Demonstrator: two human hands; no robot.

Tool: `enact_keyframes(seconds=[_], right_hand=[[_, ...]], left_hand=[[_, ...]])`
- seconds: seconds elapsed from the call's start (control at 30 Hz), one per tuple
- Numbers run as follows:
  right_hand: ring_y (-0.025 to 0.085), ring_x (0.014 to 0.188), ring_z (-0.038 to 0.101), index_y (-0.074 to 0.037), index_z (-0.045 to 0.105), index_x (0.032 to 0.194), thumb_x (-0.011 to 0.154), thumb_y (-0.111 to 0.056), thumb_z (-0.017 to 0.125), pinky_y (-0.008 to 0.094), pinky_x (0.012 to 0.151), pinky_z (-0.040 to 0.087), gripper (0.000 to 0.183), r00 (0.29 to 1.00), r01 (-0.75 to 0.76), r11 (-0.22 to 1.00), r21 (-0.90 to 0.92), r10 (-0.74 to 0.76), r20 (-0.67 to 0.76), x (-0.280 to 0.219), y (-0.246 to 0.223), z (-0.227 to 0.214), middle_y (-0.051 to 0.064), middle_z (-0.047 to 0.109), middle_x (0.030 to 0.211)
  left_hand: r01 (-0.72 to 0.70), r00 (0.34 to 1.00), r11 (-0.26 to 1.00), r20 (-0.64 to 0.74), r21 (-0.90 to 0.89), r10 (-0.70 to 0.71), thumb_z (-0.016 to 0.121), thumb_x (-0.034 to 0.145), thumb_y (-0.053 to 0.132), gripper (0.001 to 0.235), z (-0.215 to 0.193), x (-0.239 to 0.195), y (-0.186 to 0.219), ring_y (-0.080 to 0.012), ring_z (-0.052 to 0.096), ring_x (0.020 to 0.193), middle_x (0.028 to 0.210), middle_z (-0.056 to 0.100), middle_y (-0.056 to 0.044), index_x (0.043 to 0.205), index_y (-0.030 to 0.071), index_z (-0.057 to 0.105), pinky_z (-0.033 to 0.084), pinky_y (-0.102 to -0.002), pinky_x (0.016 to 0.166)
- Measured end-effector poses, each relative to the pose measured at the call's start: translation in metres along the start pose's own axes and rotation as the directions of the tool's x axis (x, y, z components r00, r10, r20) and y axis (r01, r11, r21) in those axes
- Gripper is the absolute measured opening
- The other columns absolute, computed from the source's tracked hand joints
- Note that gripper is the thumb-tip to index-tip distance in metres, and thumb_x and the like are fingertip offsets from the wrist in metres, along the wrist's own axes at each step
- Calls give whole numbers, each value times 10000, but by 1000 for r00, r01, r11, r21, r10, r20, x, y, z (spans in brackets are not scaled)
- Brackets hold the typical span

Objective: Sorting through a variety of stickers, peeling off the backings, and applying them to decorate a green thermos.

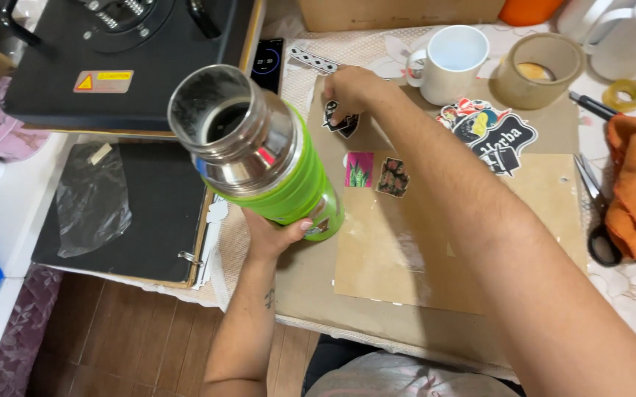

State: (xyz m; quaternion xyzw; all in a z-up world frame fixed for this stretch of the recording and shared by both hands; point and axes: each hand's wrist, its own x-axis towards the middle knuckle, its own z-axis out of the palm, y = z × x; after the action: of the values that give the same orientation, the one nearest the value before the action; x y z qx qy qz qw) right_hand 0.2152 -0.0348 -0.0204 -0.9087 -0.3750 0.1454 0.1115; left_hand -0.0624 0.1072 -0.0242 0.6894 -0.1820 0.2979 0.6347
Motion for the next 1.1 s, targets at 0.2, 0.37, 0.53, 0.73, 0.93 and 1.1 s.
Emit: enact_keyframes(seconds=[0.2,0.37,0.53,0.73,0.93,1.1], right_hand=[[298,959,623,-152,663,1114,710,-358,917,414,729,506,520,965,-209,976,-67,216,145,4,-13,-14,103,658,1109],[217,725,681,-192,639,1066,821,-141,831,381,687,529,315,978,-190,909,371,209,-11,-36,-26,-33,68,683,1083],[122,633,692,-106,699,1013,919,-160,740,268,660,537,115,895,136,652,746,242,-375,-160,-29,-27,36,698,730],[228,814,767,-75,638,976,866,-163,733,372,739,641,169,842,180,-53,982,524,-126,-307,-33,27,35,689,866],[130,747,697,-63,692,929,870,-128,778,339,765,632,123,792,234,-108,966,597,-125,-343,-27,71,23,677,803],[125,676,657,6,741,990,781,-22,835,294,655,626,230,795,226,187,956,532,-292,-331,-16,66,70,643,731]], left_hand=[[37,999,997,24,-74,-35,872,770,298,734,0,-2,-1,-256,607,1239,1290,631,-107,1357,51,506,514,-409,1121],[-11,999,998,-43,-60,8,923,648,364,1112,1,-7,-5,-312,504,1368,1445,490,-190,1476,21,265,361,-426,1260],[-640,463,465,-176,611,869,507,839,730,970,20,-5,22,-383,546,1247,1464,447,-206,1480,13,384,501,-498,1016],[-464,883,780,150,420,444,625,948,482,482,104,-20,95,-362,614,1114,1169,624,-154,1164,53,581,541,-471,952],[391,914,897,203,-207,-351,790,837,366,587,177,-7,52,-214,603,1137,1181,677,-119,1295,42,616,497,-335,952],[316,944,929,165,-194,-287,810,854,93,145,185,-12,22,-176,685,917,937,721,-120,975,30,760,559,-291,809]])
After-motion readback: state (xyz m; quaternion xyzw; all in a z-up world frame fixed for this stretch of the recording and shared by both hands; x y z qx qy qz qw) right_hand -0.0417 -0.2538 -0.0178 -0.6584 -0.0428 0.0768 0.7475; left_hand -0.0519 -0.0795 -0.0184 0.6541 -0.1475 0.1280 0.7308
